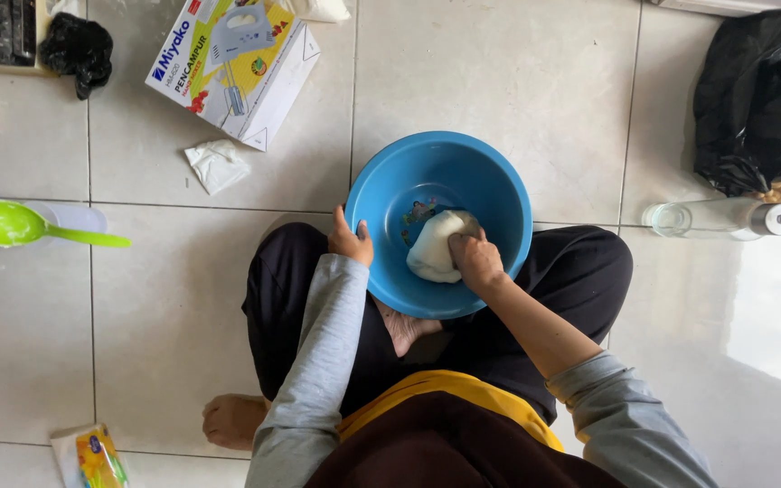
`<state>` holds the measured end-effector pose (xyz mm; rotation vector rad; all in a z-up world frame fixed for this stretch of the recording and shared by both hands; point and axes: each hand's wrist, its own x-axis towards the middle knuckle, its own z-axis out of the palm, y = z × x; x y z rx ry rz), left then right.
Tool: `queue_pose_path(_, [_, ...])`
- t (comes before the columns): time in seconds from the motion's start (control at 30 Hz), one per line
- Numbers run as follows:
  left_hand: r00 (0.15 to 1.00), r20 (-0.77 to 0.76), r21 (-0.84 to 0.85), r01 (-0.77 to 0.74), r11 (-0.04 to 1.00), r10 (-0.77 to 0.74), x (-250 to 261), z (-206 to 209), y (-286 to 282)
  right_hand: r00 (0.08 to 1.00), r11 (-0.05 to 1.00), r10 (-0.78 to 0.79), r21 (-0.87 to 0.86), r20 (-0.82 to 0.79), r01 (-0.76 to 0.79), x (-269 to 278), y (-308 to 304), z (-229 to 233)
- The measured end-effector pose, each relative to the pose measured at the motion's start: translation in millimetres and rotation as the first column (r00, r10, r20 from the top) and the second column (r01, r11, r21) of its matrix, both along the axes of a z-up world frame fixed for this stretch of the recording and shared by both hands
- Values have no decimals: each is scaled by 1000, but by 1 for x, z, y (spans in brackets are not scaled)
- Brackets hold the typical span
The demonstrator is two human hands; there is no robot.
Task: The person is kneading a ball of white dough in a blue plastic bowl using both hands, folding and pressing it repeatedly.
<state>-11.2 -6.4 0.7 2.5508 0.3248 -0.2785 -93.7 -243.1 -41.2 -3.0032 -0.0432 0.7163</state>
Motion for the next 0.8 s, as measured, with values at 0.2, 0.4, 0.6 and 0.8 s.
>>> queue_pose_path(0.2, [999,30,-29,-35,999,36,-11,-12,4,999,996,-43,82,20,41,30,16,-83])
queue_pose_path(0.4, [952,154,-226,-228,947,266,-77,-30,-14,951,996,29,-95,307,0,70,38,-55])
queue_pose_path(0.6, [772,-513,-613,-636,469,375,-123,165,-108,937,949,306,-132,169,-286,42,33,2])
queue_pose_path(0.8, [566,-542,-796,-109,595,-621,-157,147,-9,959,408,-255,886,-121,220,-3,-2,104])
